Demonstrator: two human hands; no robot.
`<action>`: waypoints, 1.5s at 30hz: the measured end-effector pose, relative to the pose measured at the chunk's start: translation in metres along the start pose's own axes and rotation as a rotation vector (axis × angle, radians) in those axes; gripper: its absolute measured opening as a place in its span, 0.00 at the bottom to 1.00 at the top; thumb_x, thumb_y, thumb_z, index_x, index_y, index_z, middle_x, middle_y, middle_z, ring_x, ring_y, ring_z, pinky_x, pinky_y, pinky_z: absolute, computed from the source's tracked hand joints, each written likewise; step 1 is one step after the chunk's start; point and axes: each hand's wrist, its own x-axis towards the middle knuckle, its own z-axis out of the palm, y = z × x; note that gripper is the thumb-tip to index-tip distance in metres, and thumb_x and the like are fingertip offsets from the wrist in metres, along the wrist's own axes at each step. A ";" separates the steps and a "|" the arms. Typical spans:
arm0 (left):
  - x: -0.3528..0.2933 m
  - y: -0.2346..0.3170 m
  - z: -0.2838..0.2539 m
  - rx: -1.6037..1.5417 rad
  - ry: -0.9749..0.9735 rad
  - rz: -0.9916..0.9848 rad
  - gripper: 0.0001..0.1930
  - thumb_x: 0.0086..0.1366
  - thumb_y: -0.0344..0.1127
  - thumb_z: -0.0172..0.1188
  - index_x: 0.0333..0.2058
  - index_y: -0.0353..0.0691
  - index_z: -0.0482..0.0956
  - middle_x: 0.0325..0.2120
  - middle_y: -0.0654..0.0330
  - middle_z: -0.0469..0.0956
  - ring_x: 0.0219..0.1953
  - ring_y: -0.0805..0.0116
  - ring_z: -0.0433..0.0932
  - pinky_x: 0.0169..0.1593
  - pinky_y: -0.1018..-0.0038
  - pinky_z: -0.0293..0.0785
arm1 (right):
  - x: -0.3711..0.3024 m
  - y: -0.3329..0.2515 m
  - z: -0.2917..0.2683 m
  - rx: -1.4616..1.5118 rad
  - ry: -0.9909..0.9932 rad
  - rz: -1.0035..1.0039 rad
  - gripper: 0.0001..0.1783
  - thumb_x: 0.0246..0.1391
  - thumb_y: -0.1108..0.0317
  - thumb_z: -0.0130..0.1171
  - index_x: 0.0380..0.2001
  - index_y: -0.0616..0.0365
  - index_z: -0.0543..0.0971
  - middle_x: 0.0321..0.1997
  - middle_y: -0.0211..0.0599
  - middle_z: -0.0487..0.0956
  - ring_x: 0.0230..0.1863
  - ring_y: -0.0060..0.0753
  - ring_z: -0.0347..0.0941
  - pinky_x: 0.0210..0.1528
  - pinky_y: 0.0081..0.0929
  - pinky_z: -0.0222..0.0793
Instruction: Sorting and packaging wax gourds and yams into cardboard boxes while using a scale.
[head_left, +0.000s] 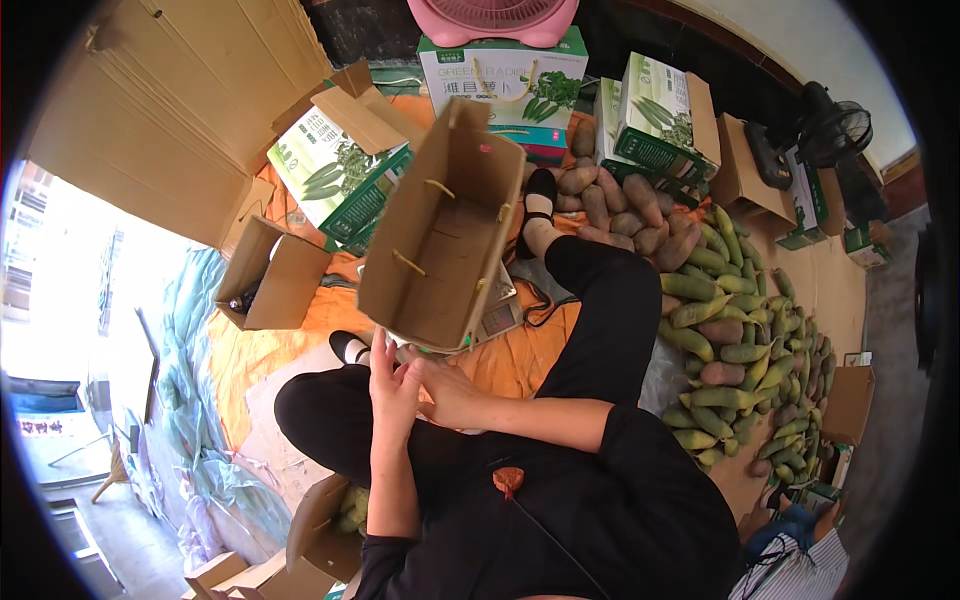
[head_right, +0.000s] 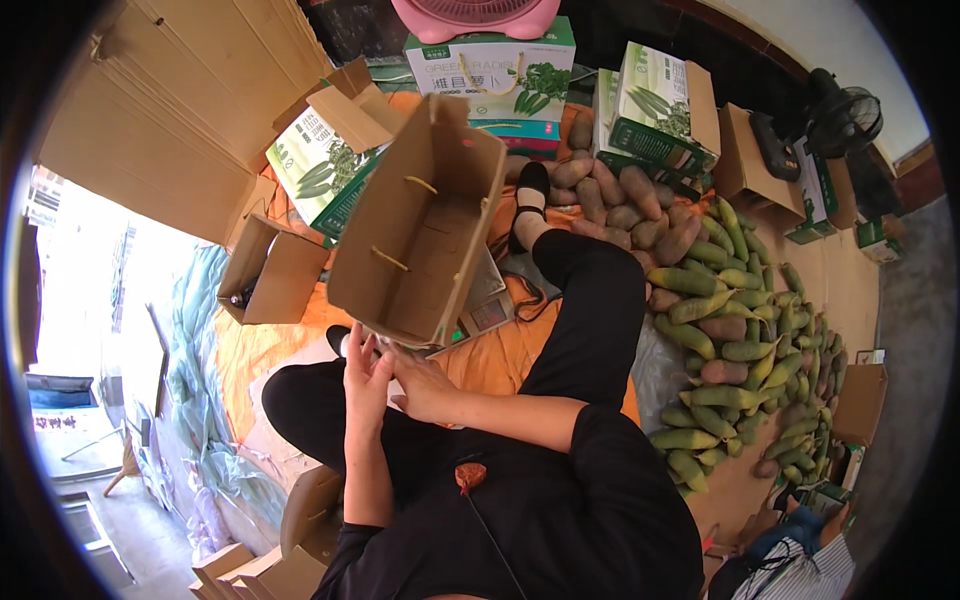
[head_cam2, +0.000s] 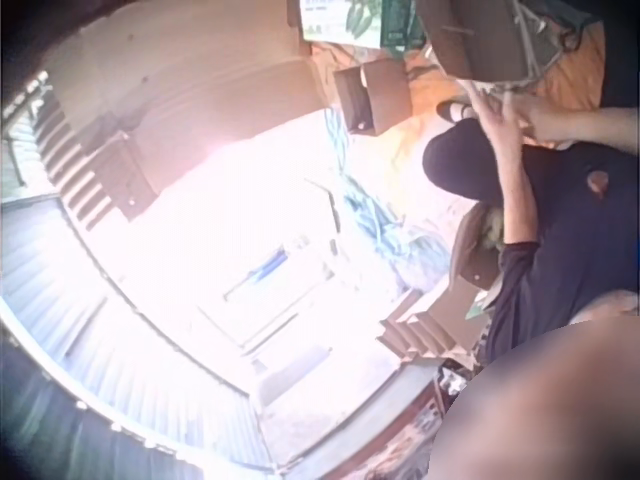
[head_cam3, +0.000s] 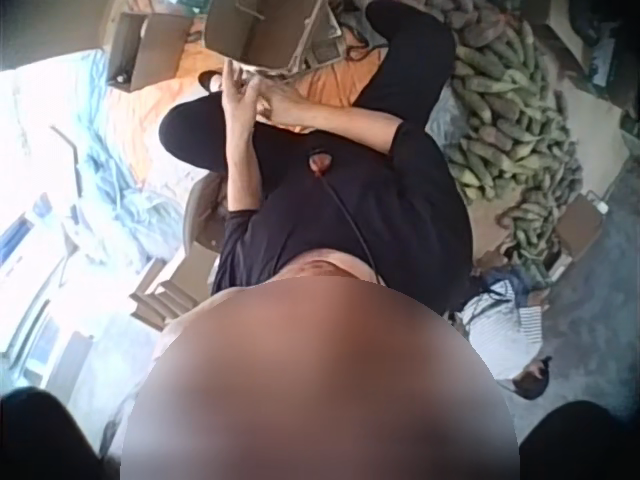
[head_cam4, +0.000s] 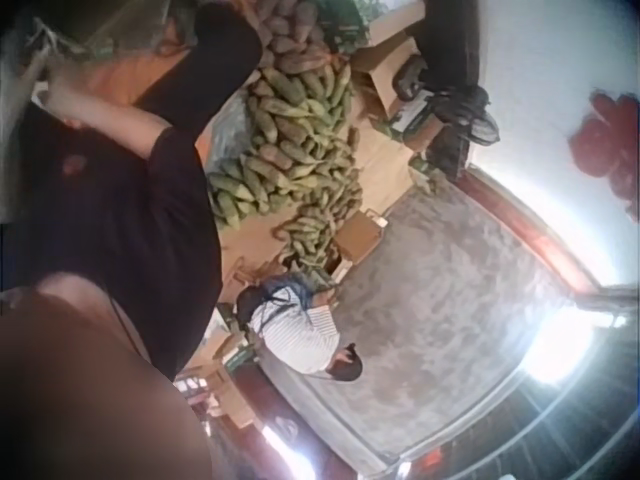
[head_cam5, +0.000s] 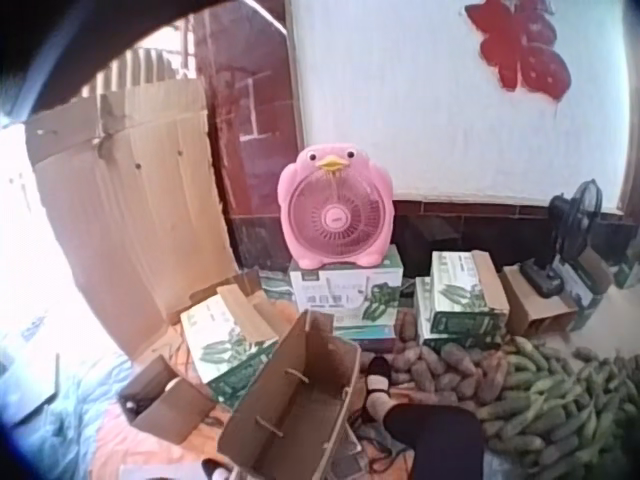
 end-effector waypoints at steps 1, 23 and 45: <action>0.000 0.001 0.000 0.004 -0.001 -0.004 0.37 0.60 0.24 0.56 0.66 0.42 0.48 0.64 0.51 0.53 0.65 0.52 0.55 0.60 0.62 0.61 | -0.001 -0.001 0.000 0.006 0.000 0.002 0.49 0.45 0.70 0.62 0.67 0.57 0.45 0.69 0.55 0.50 0.69 0.56 0.46 0.66 0.43 0.50; 0.002 0.050 0.069 0.825 0.124 0.610 0.42 0.50 0.32 0.66 0.62 0.34 0.55 0.63 0.45 0.51 0.66 0.43 0.47 0.66 0.52 0.44 | -0.012 0.088 0.010 0.167 -0.157 0.040 0.19 0.51 0.59 0.54 0.43 0.58 0.75 0.35 0.49 0.79 0.39 0.49 0.76 0.39 0.40 0.70; 0.080 0.014 0.062 1.331 -0.191 0.186 0.08 0.55 0.27 0.54 0.35 0.41 0.73 0.31 0.49 0.79 0.37 0.48 0.79 0.39 0.56 0.75 | -0.116 0.013 -0.247 0.582 0.613 0.034 0.16 0.58 0.71 0.55 0.49 0.61 0.73 0.39 0.30 0.77 0.42 0.19 0.71 0.45 0.18 0.68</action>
